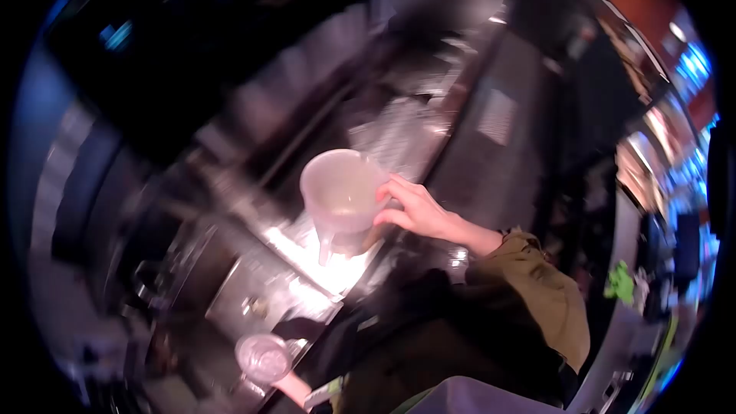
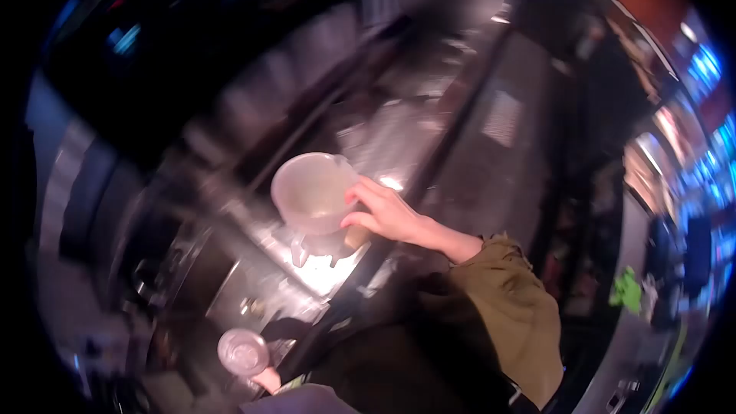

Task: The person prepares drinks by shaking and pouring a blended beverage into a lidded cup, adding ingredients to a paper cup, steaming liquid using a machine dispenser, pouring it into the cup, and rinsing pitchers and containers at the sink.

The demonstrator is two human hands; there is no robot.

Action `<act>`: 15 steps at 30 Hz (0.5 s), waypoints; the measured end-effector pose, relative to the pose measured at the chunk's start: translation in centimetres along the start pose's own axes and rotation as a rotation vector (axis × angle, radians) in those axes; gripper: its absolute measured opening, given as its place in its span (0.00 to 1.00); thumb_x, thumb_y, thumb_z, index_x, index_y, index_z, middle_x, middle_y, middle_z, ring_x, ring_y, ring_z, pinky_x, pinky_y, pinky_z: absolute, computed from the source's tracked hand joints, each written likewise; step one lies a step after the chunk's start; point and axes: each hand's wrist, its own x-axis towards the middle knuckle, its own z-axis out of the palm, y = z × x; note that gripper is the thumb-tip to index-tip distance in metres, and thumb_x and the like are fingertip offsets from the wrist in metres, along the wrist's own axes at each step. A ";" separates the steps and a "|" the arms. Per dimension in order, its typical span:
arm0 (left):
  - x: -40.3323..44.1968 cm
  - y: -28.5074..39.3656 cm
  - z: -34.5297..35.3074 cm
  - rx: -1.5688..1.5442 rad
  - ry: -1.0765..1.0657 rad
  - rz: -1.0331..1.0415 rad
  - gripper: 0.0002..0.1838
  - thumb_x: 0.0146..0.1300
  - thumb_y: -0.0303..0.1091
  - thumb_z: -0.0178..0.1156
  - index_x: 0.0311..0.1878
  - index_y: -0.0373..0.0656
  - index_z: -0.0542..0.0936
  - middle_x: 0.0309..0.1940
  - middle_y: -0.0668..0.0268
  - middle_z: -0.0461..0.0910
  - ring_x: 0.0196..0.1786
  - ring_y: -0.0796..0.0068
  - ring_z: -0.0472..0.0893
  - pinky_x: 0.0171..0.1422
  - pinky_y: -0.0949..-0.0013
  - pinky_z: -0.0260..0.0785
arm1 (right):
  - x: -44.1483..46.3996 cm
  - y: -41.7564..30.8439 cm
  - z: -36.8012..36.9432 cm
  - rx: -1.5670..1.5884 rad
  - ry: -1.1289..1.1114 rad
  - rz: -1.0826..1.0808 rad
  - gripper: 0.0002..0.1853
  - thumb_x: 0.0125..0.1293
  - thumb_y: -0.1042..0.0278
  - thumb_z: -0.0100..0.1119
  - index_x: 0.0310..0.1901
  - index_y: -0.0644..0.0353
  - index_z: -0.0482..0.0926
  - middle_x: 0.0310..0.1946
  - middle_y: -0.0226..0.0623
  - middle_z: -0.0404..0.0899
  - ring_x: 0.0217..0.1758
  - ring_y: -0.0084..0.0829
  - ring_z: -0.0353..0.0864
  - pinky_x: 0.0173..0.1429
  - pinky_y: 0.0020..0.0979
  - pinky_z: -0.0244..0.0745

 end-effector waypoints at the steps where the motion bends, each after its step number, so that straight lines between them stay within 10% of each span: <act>1: -0.5 -2.4 1.8 0.010 -0.035 -0.040 0.25 0.61 0.50 0.45 0.54 0.41 0.67 0.50 0.60 0.70 0.55 0.61 0.67 0.59 0.54 0.62 | -2.7 2.9 -3.5 0.052 0.021 0.256 0.12 0.52 0.73 0.61 0.36 0.65 0.69 0.34 0.40 0.72 0.29 0.28 0.74 0.34 0.26 0.69; 7: -5.6 -15.7 10.9 0.065 -0.180 -0.295 0.24 0.61 0.49 0.45 0.54 0.41 0.67 0.50 0.60 0.70 0.55 0.61 0.67 0.59 0.54 0.61 | -22.0 15.4 -22.6 0.624 0.519 0.827 0.18 0.66 0.59 0.45 0.47 0.67 0.67 0.41 0.44 0.75 0.40 0.33 0.79 0.46 0.30 0.76; 15: -12.7 -42.3 27.7 0.184 -0.426 -0.715 0.24 0.61 0.48 0.45 0.54 0.41 0.67 0.51 0.60 0.69 0.55 0.60 0.67 0.59 0.53 0.61 | -24.0 31.2 -38.6 1.155 0.832 0.448 0.28 0.65 0.53 0.46 0.61 0.59 0.57 0.57 0.41 0.65 0.56 0.41 0.69 0.59 0.41 0.66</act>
